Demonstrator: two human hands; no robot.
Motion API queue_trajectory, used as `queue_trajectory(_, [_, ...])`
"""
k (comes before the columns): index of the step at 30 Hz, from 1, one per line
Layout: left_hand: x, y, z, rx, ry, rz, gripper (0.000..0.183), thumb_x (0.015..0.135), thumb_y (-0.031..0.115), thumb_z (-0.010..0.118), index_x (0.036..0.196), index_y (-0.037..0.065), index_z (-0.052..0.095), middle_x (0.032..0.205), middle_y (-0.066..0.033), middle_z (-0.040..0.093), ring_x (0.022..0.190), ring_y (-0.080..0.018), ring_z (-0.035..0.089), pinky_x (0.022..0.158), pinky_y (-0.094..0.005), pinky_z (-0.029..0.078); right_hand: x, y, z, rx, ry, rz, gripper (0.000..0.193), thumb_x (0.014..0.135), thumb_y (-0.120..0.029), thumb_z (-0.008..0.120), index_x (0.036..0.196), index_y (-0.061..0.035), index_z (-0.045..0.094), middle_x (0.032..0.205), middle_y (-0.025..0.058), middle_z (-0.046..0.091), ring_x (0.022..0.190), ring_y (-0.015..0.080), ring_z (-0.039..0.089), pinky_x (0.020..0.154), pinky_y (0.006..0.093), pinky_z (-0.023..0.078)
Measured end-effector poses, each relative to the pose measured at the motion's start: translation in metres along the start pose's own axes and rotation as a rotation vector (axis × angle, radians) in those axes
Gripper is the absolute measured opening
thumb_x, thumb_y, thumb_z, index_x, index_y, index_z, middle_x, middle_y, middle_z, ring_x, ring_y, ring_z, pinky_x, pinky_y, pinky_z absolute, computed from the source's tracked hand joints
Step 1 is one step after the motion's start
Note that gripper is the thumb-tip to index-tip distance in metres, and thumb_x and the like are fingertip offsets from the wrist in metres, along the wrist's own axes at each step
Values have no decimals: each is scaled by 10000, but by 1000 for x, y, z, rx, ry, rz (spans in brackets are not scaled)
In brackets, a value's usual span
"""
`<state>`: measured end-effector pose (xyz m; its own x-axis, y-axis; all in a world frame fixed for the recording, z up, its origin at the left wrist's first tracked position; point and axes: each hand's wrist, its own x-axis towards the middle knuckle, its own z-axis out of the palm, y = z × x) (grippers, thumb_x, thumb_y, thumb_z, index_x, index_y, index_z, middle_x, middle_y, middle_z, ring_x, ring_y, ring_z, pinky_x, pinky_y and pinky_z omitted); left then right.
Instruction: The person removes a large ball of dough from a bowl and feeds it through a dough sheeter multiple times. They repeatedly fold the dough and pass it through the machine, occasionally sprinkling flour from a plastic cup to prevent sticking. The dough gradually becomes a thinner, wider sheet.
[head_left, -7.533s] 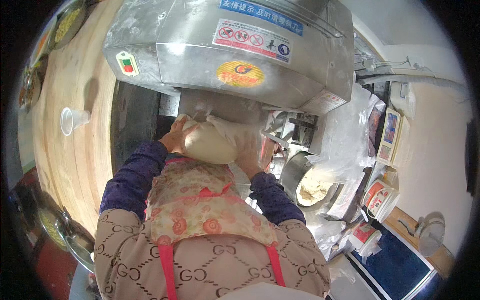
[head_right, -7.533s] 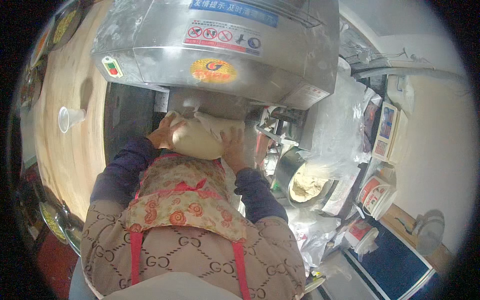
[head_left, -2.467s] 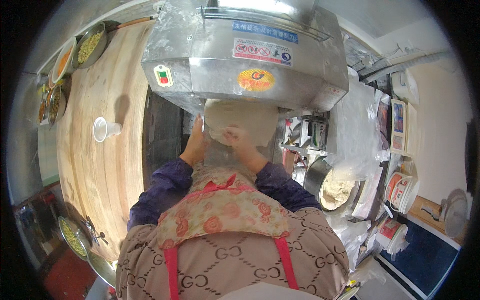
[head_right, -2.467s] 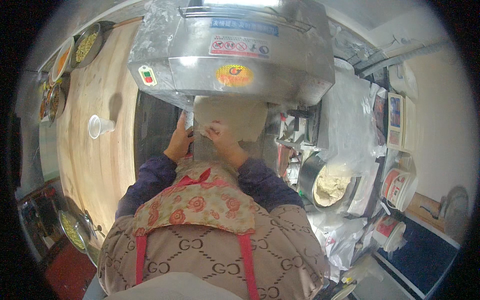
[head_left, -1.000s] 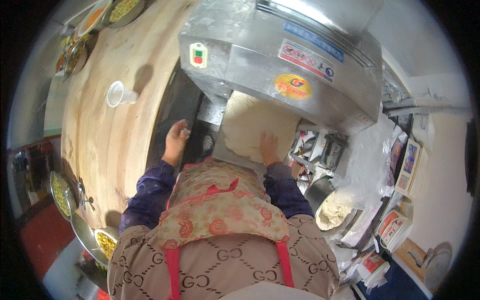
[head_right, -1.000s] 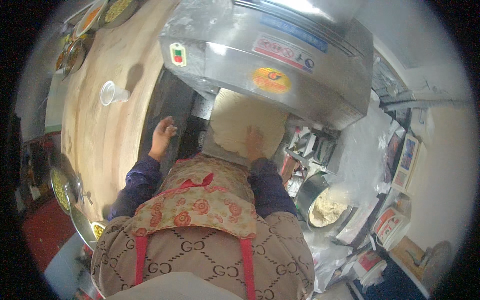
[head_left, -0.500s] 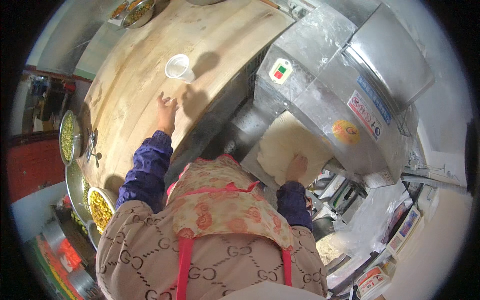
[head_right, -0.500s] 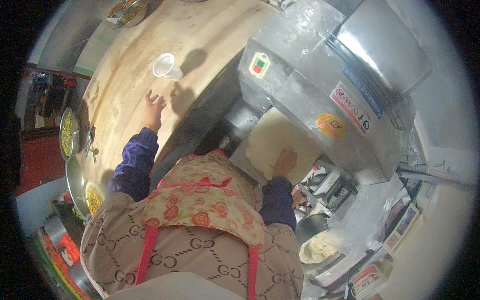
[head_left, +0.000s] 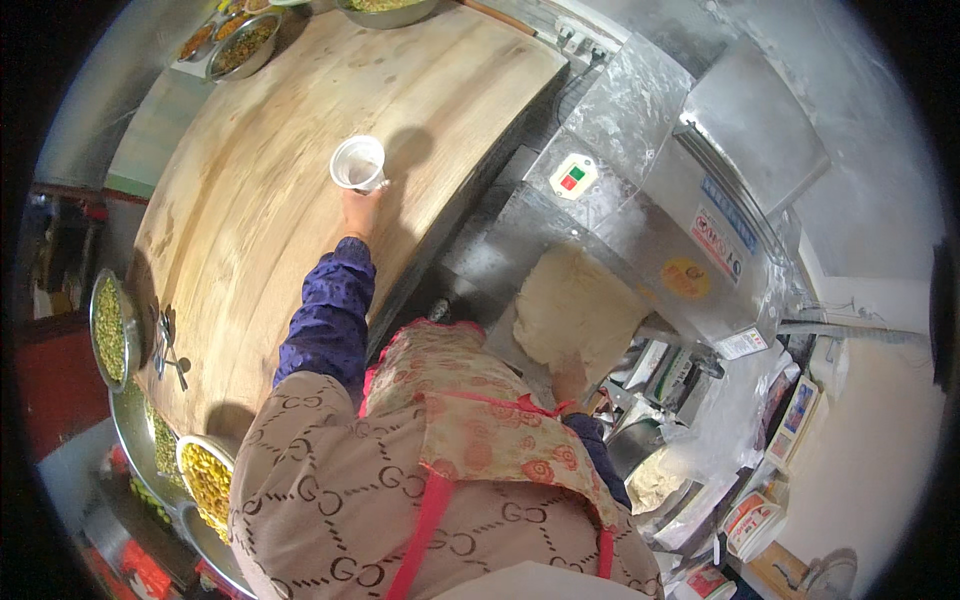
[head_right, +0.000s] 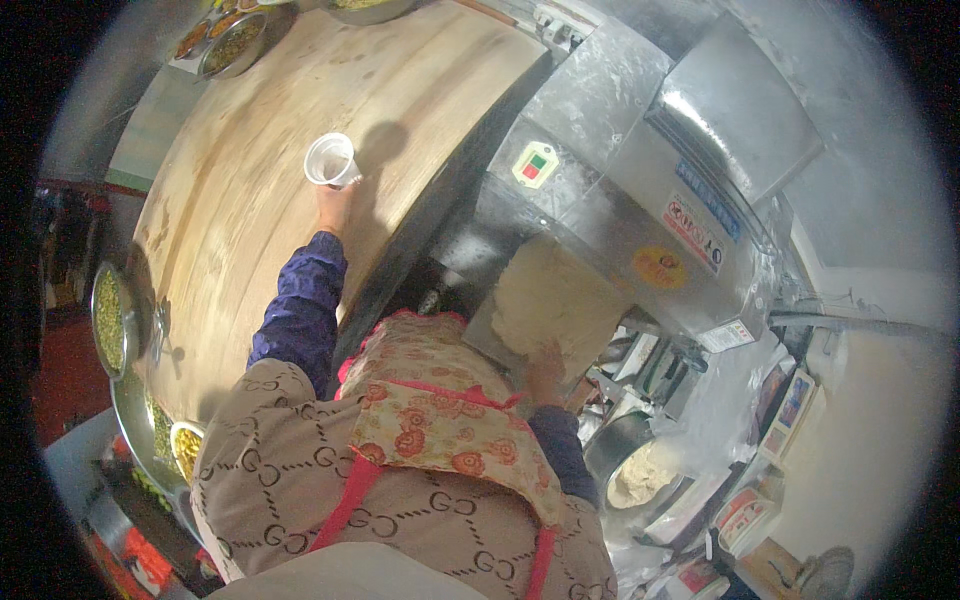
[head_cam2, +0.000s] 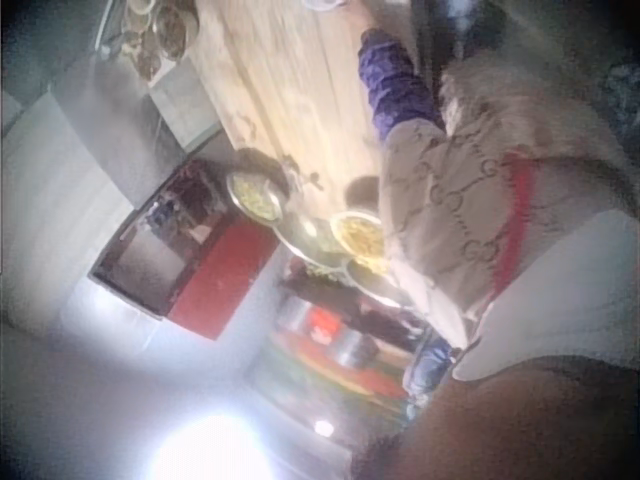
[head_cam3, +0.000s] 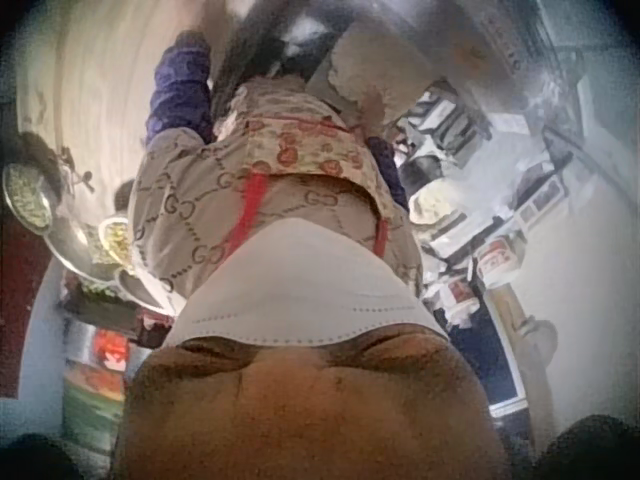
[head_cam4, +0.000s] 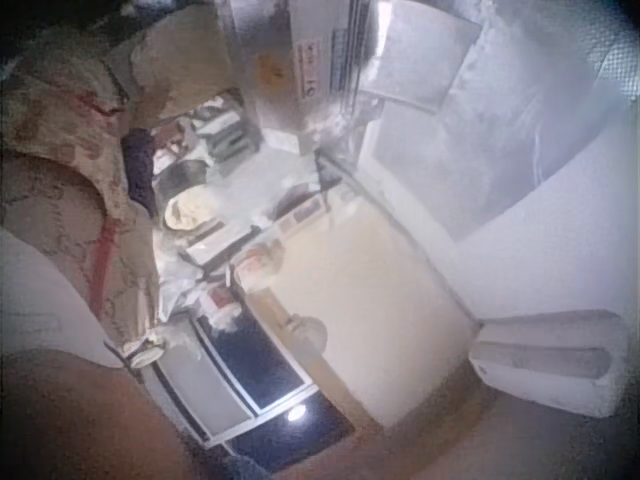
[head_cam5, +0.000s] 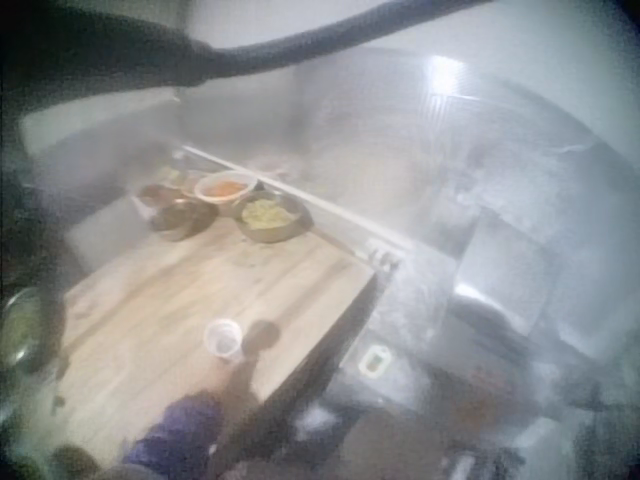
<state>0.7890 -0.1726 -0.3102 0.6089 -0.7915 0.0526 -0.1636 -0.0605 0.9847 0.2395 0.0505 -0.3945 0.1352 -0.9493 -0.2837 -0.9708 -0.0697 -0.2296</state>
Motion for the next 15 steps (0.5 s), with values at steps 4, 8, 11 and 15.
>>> queue_trajectory(4, [-10, 33, 1, 195, 24, 114, 463, 750, 142, 806, 1156, 18, 620, 1116, -128, 686, 1031, -233, 649, 900, -354, 495, -12, 0, -6, 147, 90, 88, 418, 828, -110, 602, 1240, -45, 587, 1280, 196, 574, 1206, 390, 522, 1040, 461, 419])
queue_trajectory(8, [-65, 75, 41, 162, -111, 174, 465, 755, 156, 792, 1161, 21, 608, 1102, -128, 672, 1027, -250, 637, 913, -369, 493, 4, -15, -35, 137, 157, -142, 476, 847, -169, 639, 1301, -49, 561, 1308, 229, 548, 1219, 399, 507, 1045, 457, 413])
queue_trajectory(11, [-139, 92, 88, -60, -392, 129, 489, 750, 80, 789, 1192, 30, 586, 1134, -72, 645, 1063, -196, 605, 946, -345, 472, 30, -45, -74, 523, 26, 16, 608, 848, -161, 691, 1403, -43, 470, 1332, 225, 538, 1232, 372, 510, 1050, 436, 408])
queue_trajectory(15, [-217, 100, 150, -130, -763, 51, 580, 729, 151, 827, 1237, 35, 573, 1173, -76, 651, 1103, -196, 602, 993, -347, 458, 45, -85, -117, 1033, 70, -72, 689, 831, -160, 738, 1422, -9, 416, 1448, 199, 459, 1284, 316, 502, 1023, 407, 434])
